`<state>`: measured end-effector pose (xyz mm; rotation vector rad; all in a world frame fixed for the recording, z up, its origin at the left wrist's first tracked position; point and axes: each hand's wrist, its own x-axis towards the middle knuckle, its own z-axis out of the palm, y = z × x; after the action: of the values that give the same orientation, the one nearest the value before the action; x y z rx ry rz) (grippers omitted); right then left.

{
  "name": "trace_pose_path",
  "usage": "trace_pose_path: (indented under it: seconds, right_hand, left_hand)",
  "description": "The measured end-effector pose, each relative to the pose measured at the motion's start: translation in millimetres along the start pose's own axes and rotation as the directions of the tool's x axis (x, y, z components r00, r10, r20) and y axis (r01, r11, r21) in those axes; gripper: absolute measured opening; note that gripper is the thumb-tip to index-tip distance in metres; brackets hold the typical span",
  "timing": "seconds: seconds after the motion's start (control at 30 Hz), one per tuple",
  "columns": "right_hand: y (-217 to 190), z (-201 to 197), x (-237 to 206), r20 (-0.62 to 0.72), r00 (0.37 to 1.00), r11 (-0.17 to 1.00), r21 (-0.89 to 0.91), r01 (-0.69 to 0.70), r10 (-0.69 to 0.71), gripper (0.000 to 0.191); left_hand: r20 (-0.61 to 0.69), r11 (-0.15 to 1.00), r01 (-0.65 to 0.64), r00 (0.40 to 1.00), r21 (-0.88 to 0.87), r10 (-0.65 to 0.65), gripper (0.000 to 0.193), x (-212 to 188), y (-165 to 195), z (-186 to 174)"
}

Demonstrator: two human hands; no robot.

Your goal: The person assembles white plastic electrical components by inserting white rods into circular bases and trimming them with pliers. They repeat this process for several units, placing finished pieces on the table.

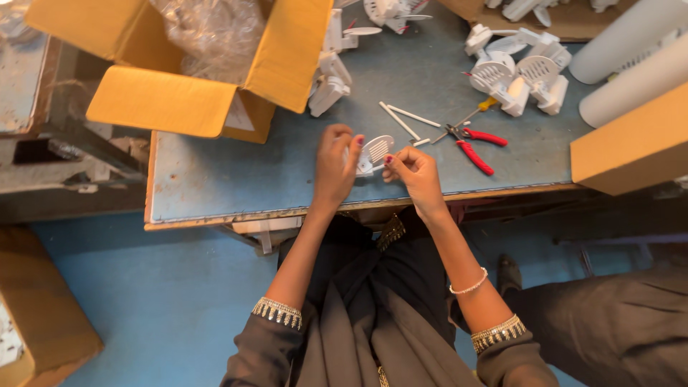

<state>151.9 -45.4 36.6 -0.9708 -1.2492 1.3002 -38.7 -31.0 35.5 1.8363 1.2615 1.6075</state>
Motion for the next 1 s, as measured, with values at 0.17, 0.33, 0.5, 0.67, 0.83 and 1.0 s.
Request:
trace_pose_path:
  seconds: [0.17, 0.33, 0.5, 0.67, 0.83, 1.0]
  right_hand:
    - [-28.2, -11.3, 23.1, -0.010, 0.979, 0.975, -0.097, 0.201, -0.203, 0.018]
    - [-95.1, -77.2, 68.3, -0.208, 0.922, 0.940, -0.178, 0.292, -0.326, 0.020]
    - [-140.2, -169.3, 134.4, -0.273, 0.764, 0.789, -0.408, 0.459, -0.585, 0.023]
    - [-107.2, -220.7, 170.9, -0.345, 0.748, 0.786, -0.499, 0.365, -0.567, 0.018]
    - [-76.3, -206.0, 149.6, -0.179, 0.712, 0.457, -0.862, 0.220, -0.679, 0.007]
    - [-63.3, -149.3, 74.9, 0.013, 0.916, 0.474, -0.853, 0.219, -0.400, 0.012]
  left_hand:
    - [-0.240, 0.996, 0.070, 0.967, -0.050, -0.080, 0.027, -5.1, -8.9, -6.5]
    - [-0.241, 0.975, 0.165, 0.950, -0.149, -0.198, 0.030, -5.4, -11.5, -6.9]
    - [-0.243, 0.985, 0.123, 0.959, -0.119, -0.149, 0.030, -1.5, -14.6, -4.1]
    - [-0.235, 0.980, 0.150, 0.956, -0.130, -0.178, 0.030, -0.1, -13.4, -3.4]
    - [-0.219, 0.975, 0.171, 0.955, -0.145, -0.200, 0.029, 2.8, -11.6, -0.1]
    - [-0.201, 0.971, 0.174, 0.958, -0.163, -0.205, 0.025, 0.9, -13.2, 1.3]
